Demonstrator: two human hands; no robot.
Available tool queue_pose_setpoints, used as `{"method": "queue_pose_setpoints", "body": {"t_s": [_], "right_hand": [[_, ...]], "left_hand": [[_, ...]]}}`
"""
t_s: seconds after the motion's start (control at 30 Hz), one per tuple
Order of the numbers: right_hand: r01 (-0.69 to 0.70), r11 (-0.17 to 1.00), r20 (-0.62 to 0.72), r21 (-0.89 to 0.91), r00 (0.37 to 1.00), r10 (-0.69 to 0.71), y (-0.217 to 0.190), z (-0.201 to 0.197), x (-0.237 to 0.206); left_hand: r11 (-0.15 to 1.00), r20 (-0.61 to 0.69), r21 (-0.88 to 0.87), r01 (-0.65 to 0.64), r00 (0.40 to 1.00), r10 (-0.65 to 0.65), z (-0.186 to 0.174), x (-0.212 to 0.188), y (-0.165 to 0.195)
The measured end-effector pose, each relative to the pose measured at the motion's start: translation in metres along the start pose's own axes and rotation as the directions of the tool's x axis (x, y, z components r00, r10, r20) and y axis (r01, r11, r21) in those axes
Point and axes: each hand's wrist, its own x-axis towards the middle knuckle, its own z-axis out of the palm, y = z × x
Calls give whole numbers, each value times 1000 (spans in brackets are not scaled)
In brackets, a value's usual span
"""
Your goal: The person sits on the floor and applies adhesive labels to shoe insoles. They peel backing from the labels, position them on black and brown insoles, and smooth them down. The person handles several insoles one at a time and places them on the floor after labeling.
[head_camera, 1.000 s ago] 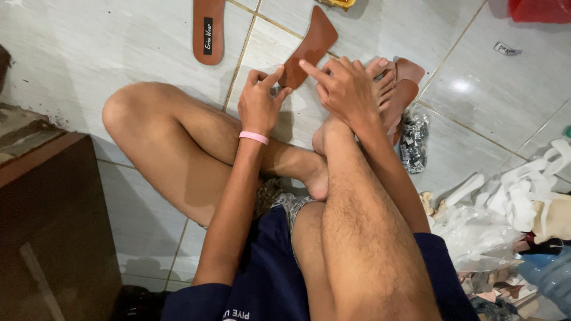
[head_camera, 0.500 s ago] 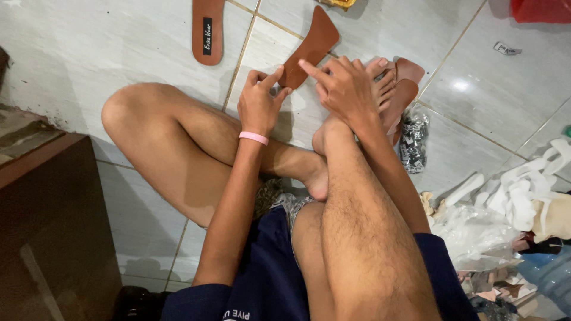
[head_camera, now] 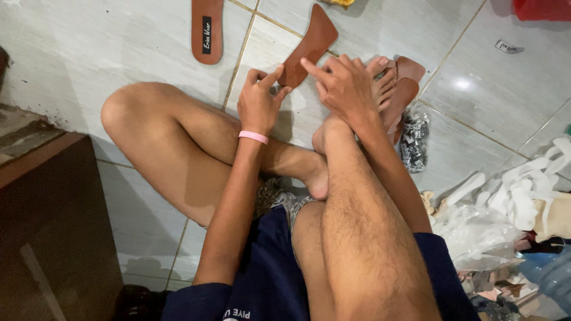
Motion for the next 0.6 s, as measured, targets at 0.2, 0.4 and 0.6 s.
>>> {"method": "queue_pose_setpoints", "body": {"t_s": [0.2, 0.4, 0.6], "right_hand": [[4, 999, 4, -35, 1000, -4, 1, 0, 0], [17, 1000, 42, -3, 999, -17, 3, 7, -3], [77, 997, 62, 24, 995, -78, 3, 12, -1]], "left_hand": [[1000, 4, -12, 15, 1000, -15, 1, 1, 1], [1000, 10, -7, 20, 1000, -20, 0, -1, 1], [1000, 4, 7, 11, 1000, -11, 1, 1, 1]]}}
